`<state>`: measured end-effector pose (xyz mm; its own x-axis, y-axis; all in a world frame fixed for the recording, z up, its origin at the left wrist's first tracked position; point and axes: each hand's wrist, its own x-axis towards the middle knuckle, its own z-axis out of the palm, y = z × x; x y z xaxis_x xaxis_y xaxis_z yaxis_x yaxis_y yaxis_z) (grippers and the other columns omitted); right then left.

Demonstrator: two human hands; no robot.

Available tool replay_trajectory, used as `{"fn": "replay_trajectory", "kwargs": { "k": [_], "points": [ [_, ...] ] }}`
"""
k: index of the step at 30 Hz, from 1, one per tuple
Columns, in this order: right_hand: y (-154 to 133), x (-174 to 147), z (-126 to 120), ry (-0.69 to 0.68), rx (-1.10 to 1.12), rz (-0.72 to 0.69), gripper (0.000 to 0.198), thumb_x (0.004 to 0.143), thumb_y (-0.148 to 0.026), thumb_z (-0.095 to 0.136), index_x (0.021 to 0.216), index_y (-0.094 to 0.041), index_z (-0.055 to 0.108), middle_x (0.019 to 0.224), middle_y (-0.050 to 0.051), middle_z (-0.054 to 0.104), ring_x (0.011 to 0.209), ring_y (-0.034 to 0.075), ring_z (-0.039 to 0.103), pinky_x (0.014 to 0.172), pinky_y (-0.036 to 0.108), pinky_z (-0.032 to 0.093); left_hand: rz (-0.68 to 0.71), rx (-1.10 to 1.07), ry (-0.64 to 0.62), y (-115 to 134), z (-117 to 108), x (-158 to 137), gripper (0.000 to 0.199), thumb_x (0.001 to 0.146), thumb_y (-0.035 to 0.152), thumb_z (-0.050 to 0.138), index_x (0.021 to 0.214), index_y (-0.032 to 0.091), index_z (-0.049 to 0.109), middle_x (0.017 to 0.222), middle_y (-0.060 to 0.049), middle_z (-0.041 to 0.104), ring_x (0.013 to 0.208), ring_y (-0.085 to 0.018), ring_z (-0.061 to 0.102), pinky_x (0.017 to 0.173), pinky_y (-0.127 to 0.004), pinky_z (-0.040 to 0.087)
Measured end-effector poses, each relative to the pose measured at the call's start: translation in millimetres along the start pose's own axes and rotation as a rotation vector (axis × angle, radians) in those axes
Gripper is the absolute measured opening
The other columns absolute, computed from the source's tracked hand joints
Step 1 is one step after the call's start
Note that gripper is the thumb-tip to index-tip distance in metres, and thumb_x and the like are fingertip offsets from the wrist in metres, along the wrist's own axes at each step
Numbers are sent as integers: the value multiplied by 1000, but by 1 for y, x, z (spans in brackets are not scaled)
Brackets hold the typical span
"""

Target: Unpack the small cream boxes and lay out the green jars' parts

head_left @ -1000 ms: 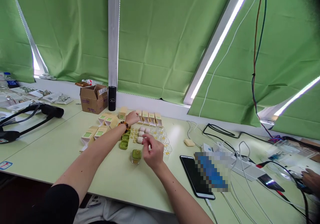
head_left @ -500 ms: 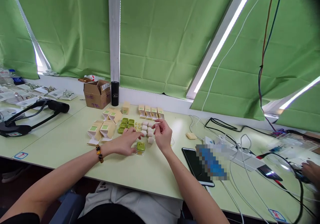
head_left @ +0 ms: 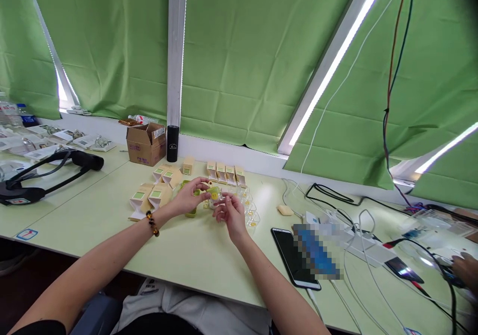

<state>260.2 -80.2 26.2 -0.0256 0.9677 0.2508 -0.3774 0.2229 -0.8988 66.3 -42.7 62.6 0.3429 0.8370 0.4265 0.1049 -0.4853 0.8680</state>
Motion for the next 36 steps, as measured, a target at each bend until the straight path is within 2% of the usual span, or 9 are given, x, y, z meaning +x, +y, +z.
{"fn": "replay_trajectory", "kwargs": {
  "k": [4,7,11,16,20,23,28,32,36],
  "points": [
    [7,-3,5,-258,241,220,54,88,-70,71,111,-21,66,92,8,79,72,24,77,52,29,57,-3,-44,72,-11,7,-12,47,88,42,77,127,21,63,124,-12,71,118,-26,68,96,-39,57],
    [7,-6,8,-294,314,244,47,88,-62,76,110,-21,70,102,9,81,85,24,80,63,30,61,1,-52,99,-18,12,-21,48,89,40,75,130,21,61,127,-13,69,121,-27,67,97,-40,58],
    [3,-8,7,-259,341,208,35,90,-51,79,108,-22,73,104,6,82,89,23,80,76,33,64,103,-9,136,-21,17,-26,46,94,39,70,135,22,58,135,-14,64,126,-27,65,102,-42,57],
    [1,-9,8,-154,273,52,34,86,-45,85,110,-24,74,112,6,80,93,22,78,79,38,66,173,109,166,-12,17,-32,40,100,42,64,133,21,61,134,-15,64,125,-27,64,105,-43,54],
    [2,-13,13,20,23,-146,47,81,-42,89,120,-24,71,117,8,76,104,25,73,88,44,66,163,108,163,-4,15,-36,39,102,48,59,129,21,66,130,-14,67,121,-26,65,102,-41,54],
    [2,-20,14,81,-262,-379,48,81,-34,88,125,-27,69,125,10,69,117,28,66,99,48,61,143,23,126,-1,15,-38,43,103,55,55,124,21,71,125,-13,69,118,-25,65,103,-41,54],
    [3,-29,10,51,-665,-775,38,90,-24,75,127,-31,67,128,12,64,126,33,60,113,61,50,122,-145,64,0,15,-40,52,95,65,64,117,20,76,121,-13,71,120,-29,64,106,-42,52],
    [4,-30,9,32,-734,-854,40,93,-19,67,129,-33,65,129,12,62,127,34,59,113,64,48,143,-163,36,0,15,-41,43,96,54,65,122,20,75,124,-14,70,120,-29,63,107,-44,51],
    [3,-30,12,-21,-640,-774,40,94,-18,65,131,-33,63,133,12,59,131,32,57,112,60,51,235,-67,32,3,14,-43,41,95,33,63,134,23,68,131,-14,65,126,-29,60,109,-46,50]
  ]
}}
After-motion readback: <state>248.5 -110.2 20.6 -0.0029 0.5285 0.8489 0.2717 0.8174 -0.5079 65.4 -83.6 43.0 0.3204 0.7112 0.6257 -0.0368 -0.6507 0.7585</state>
